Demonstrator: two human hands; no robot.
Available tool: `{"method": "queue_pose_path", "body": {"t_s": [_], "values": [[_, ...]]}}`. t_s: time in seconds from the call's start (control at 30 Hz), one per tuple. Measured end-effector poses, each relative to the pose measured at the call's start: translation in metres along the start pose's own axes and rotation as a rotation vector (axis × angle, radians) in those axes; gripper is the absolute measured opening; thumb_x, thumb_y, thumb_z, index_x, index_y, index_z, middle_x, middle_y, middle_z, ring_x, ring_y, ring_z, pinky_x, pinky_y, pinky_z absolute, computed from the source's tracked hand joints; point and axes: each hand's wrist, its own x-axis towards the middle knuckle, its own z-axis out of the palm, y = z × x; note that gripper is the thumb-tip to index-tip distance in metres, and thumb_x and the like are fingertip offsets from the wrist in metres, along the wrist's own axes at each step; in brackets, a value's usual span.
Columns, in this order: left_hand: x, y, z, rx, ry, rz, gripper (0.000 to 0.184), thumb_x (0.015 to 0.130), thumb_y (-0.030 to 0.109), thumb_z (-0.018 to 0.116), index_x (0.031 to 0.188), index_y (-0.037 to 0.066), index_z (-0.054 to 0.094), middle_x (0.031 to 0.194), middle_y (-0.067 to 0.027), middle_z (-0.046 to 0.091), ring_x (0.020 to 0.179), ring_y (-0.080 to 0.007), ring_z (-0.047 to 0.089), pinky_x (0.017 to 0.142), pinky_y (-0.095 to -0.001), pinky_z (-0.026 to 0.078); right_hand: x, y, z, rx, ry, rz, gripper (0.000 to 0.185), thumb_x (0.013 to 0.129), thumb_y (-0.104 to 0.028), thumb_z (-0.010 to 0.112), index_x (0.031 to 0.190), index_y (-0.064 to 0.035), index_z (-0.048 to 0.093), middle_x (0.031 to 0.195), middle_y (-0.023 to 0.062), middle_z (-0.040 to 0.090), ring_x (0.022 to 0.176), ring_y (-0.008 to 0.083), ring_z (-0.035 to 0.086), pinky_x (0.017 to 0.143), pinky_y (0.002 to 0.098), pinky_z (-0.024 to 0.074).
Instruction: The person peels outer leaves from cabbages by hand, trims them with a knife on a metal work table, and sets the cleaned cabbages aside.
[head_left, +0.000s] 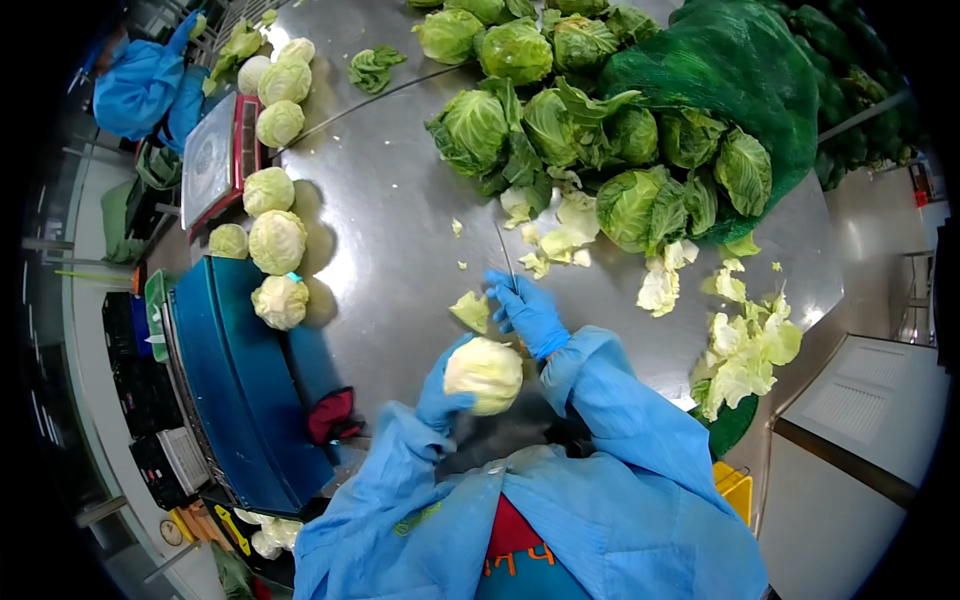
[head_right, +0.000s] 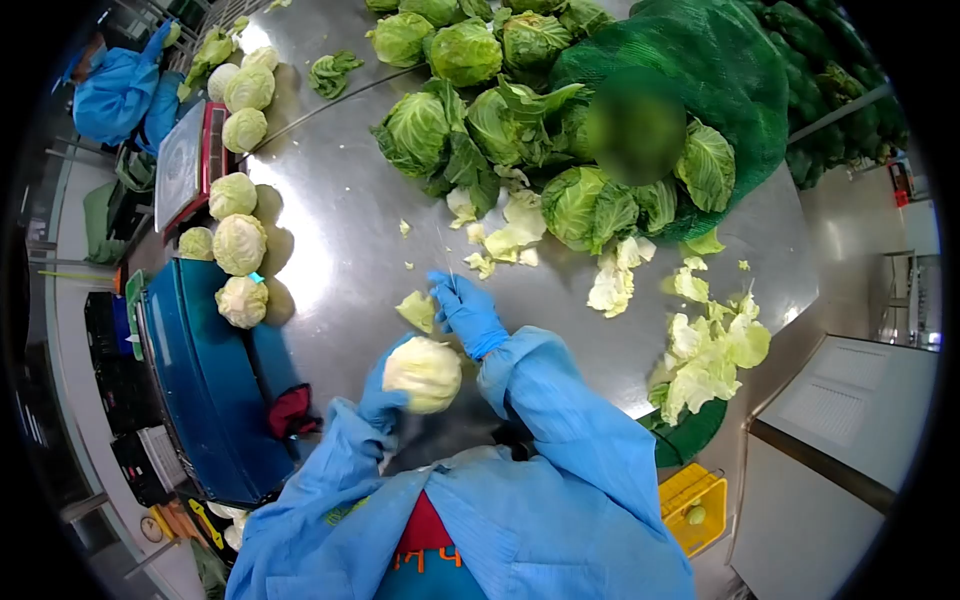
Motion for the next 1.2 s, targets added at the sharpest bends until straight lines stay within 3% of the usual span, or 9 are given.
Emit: {"method": "queue_pose_path", "body": {"t_s": [0.2,0.37,0.57,0.67,0.8,0.9,0.97,1.1,1.2], "values": [[-0.039,0.01,0.0,-0.852,0.122,-0.035,0.105,0.069,0.076,0.057,0.148,0.015,0.024,0.146,-0.0248,0.032,0.132,-0.0459,0.037,0.092,-0.0613,0.048,0.007,0.061,0.034,0.389,-0.209,0.063,0.049,0.098,-0.031,0.052,0.138,-0.0037,0.044,0.137,0.0092,0.048,0.114,0.0219,0.054,0.09,0.0357,0.0508],[-0.022,0.013,0.002,-1.202,0.048,-0.028,0.101,0.071,0.069,0.065,0.148,0.017,0.025,0.146,-0.0268,0.028,0.132,-0.0486,0.033,0.083,-0.0622,0.053,-0.011,0.068,-0.026,0.602,0.323,-0.348,0.052,0.098,-0.029,0.052,0.141,-0.0014,0.039,0.142,0.0108,0.044,0.124,0.0268,0.049,0.099,0.0415,0.045],[-0.007,0.007,0.01,-1.135,0.134,-0.055,0.094,0.074,0.066,0.064,0.147,0.018,0.03,0.148,-0.0204,0.032,0.134,-0.0474,0.031,0.094,-0.0603,0.047,-0.104,0.04,-0.158,0.462,0.879,-0.33,0.059,0.098,-0.039,0.047,0.143,-0.0035,0.037,0.144,0.0139,0.04,0.131,0.0297,0.041,0.104,0.0437,0.0394],[-0.003,0.014,0.024,-0.932,0.212,-0.063,0.09,0.077,0.067,0.06,0.147,0.018,0.032,0.149,-0.0156,0.033,0.135,-0.0455,0.031,0.103,-0.062,0.038,-0.146,0.118,-0.267,0.441,1.053,-0.491,0.055,0.098,-0.038,0.046,0.143,-0.0069,0.039,0.145,0.0141,0.04,0.126,0.0288,0.045,0.097,0.0397,0.0435],[0.009,0.009,0.035,-0.893,0.238,-0.05,0.084,0.081,0.065,0.056,0.147,0.018,0.032,0.15,-0.0137,0.033,0.136,-0.043,0.031,0.108,-0.0634,0.029,-0.196,0.083,-0.253,0.238,1.244,-0.344,0.051,0.097,-0.032,0.049,0.141,-0.0075,0.042,0.141,0.0124,0.044,0.112,0.0258,0.053,0.086,0.0375,0.0477],[0.015,0.01,0.043,-0.997,0.255,-0.042,0.081,0.083,0.063,0.054,0.147,0.018,0.032,0.149,-0.014,0.033,0.136,-0.0423,0.031,0.108,-0.0628,0.03,-0.178,0.062,-0.2,0.312,0.993,-0.433,0.047,0.095,-0.029,0.053,0.137,-0.0085,0.045,0.122,0.0082,0.053,0.097,0.0191,0.053,0.077,0.0352,0.0475],[0.018,0.017,0.051,-1.061,0.273,-0.015,0.079,0.084,0.062,0.053,0.146,0.018,0.033,0.149,-0.0148,0.033,0.136,-0.0427,0.032,0.108,-0.0626,0.03,-0.134,0.106,-0.205,1.29,-0.255,-0.289,0.042,0.094,-0.028,0.058,0.13,-0.009,0.05,0.102,0.004,0.051,0.086,0.013,0.05,0.069,0.0295,0.0445],[0.018,0.027,0.053,-1.005,0.284,-0.034,0.075,0.085,0.059,0.053,0.144,0.017,0.036,0.147,-0.0171,0.036,0.134,-0.0414,0.035,0.107,-0.063,0.033,-0.12,0.049,-0.028,0.53,0.0,0.069,0.047,0.096,-0.034,0.056,0.135,-0.009,0.048,0.114,0.0051,0.056,0.088,0.0138,0.057,0.071,0.03,0.0535],[0.011,0.042,0.053,-0.841,0.242,-0.062,0.075,0.084,0.054,0.059,0.142,0.012,0.038,0.144,-0.0185,0.039,0.131,-0.0394,0.04,0.105,-0.06,0.038,-0.095,0.071,0.002,0.334,-0.041,0.023,0.047,0.098,-0.033,0.052,0.138,-0.0082,0.046,0.115,0.0025,0.059,0.094,0.0118,0.056,0.073,0.0304,0.054]]}}
